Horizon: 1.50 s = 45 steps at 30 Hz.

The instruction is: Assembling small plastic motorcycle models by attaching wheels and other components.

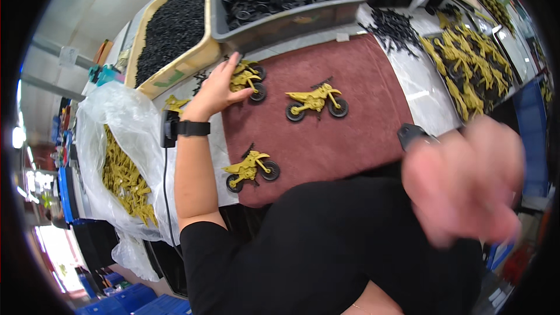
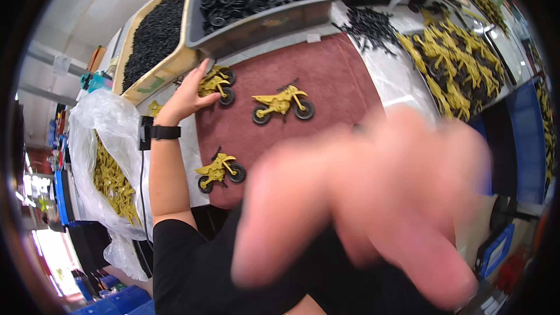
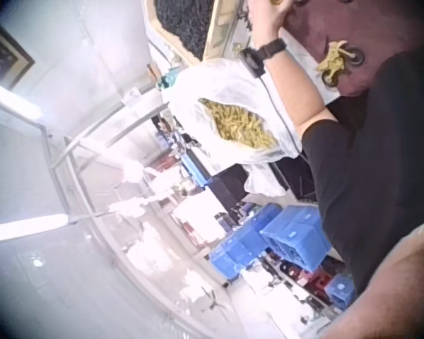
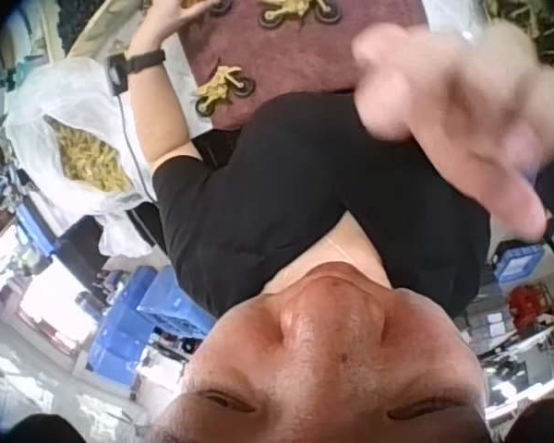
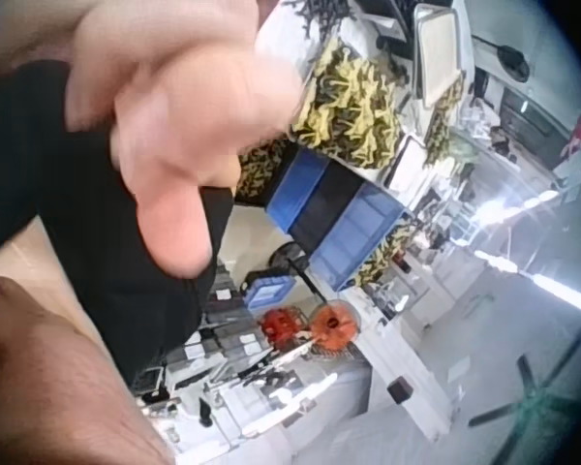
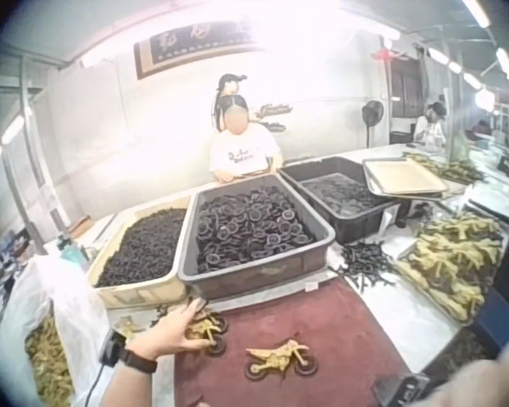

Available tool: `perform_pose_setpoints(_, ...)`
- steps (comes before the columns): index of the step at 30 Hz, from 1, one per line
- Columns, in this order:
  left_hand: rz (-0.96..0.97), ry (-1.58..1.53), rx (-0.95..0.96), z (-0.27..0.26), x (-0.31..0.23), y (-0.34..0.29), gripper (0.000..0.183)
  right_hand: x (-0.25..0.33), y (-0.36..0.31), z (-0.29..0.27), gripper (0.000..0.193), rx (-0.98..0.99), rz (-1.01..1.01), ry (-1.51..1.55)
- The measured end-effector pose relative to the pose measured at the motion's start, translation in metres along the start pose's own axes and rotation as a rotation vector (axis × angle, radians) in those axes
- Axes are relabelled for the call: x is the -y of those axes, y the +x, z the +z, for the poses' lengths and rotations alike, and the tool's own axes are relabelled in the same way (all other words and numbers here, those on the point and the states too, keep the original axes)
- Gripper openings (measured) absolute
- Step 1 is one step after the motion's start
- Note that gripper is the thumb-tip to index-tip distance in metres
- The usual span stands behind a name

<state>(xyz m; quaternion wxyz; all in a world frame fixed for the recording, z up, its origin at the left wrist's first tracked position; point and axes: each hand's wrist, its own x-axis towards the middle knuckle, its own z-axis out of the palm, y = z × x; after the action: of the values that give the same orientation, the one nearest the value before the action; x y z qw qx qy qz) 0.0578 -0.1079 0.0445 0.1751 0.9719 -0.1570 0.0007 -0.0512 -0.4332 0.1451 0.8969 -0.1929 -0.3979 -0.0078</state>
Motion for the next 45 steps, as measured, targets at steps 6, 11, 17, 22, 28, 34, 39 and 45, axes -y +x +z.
perform_pose_setpoints(6,-0.096,0.124,0.061,0.005,0.000,0.001,0.092,0.039,-0.021,-0.002,0.014,0.006,0.046,0.024)
perform_pose_setpoints(11,-0.248,0.433,-0.069,0.017,-0.029,-0.002,0.068,0.054,-0.027,0.002,0.013,0.073,0.082,0.102)
perform_pose_setpoints(17,-0.350,0.296,-0.189,0.023,-0.022,0.004,0.058,0.076,-0.032,0.004,0.011,0.156,0.116,0.177)
perform_pose_setpoints(22,-0.324,-0.008,-0.326,0.001,-0.014,-0.019,0.065,0.094,-0.034,0.005,0.010,0.226,0.146,0.228)
perform_pose_setpoints(28,-0.332,-0.333,-0.169,-0.030,-0.072,-0.108,0.062,0.115,-0.039,0.007,0.009,0.289,0.173,0.256)
perform_pose_setpoints(34,-0.296,-0.210,-0.050,0.002,-0.092,-0.164,0.059,0.116,-0.024,0.010,0.008,0.372,0.215,0.301)
perform_pose_setpoints(39,-0.319,-0.248,-0.059,0.005,-0.100,-0.160,0.053,0.133,-0.025,0.018,0.007,0.438,0.239,0.324)
perform_pose_setpoints(45,-0.465,-0.251,-0.009,0.001,-0.110,-0.148,0.048,0.140,-0.021,0.039,0.006,0.508,0.225,0.261)
